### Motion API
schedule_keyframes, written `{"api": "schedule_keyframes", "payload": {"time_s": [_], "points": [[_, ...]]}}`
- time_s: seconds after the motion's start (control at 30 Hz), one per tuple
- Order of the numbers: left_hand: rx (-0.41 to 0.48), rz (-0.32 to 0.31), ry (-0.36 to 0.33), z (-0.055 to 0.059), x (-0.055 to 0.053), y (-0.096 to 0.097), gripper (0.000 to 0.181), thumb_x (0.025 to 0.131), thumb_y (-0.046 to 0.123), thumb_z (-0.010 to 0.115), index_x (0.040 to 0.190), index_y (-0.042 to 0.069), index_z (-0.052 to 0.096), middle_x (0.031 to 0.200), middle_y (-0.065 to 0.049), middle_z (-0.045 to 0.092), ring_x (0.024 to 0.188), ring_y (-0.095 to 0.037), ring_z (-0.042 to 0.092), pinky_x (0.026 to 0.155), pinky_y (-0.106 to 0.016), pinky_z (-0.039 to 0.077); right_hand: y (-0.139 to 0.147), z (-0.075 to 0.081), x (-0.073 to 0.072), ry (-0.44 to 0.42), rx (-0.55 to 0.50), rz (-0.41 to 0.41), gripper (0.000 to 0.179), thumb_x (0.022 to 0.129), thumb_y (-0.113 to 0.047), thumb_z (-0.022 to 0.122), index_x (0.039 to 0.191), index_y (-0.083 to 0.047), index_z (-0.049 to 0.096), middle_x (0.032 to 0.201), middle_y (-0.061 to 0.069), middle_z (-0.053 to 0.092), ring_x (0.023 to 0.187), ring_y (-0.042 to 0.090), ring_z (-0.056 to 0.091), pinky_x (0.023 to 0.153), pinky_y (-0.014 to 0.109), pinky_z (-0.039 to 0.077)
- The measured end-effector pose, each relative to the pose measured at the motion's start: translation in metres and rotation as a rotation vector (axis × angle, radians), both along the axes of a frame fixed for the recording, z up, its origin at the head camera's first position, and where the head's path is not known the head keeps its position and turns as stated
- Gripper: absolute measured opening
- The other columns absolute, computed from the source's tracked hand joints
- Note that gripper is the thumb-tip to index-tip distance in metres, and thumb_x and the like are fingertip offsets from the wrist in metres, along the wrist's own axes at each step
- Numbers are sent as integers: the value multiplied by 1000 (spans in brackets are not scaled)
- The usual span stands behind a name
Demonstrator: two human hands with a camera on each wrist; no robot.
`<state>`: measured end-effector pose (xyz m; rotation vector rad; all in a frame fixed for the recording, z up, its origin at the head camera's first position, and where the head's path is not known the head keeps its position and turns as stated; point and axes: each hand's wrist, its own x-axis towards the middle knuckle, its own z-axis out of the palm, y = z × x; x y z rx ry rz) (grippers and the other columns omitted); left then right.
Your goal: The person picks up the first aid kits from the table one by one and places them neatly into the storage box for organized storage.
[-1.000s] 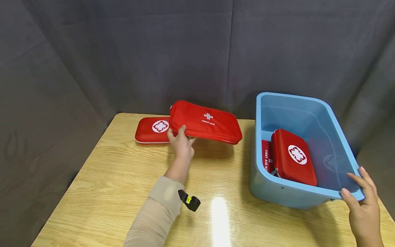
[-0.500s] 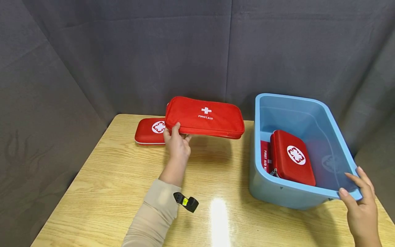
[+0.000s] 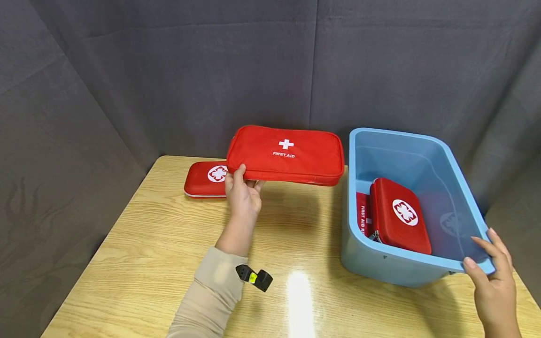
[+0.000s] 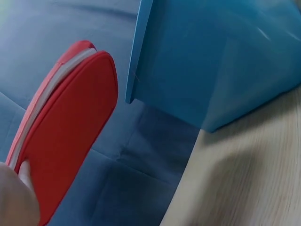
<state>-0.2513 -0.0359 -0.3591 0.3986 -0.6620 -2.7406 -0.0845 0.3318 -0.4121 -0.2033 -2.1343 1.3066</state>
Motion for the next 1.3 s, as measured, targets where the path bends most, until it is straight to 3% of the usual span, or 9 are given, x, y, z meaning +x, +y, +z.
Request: {"api": "schedule_keyframes", "payload": {"time_s": [0.47, 0.77, 1.3], "points": [[19, -131, 22, 1, 2, 11, 8, 85, 7, 47, 90, 14, 48, 75, -3, 55, 56, -15, 54, 46, -24, 44, -1, 1, 0, -12, -10, 1, 42, 80, 10, 45, 121, 0, 45, 136, 2, 26, 120, 12, 23, 92, 9, 20], [0, -229, 76, 3, 1, 21, 6, 86, 7, 46, 85, 13, 49, 72, -2, 56, 53, -14, 55, 48, -25, 46, -1, 1, 1, -20, -11, -10, 44, 80, 10, 46, 122, -2, 45, 137, 2, 26, 120, 11, 22, 91, 9, 20], [-89, -368, 97, 7, -4, 52, 13, 86, 8, 47, 94, 17, 50, 80, -2, 54, 58, -13, 58, 49, -26, 47, -1, 0, 0, 19, -5, 2, 44, 79, 11, 46, 121, -1, 46, 136, 2, 27, 120, 12, 23, 92, 9, 20]]}}
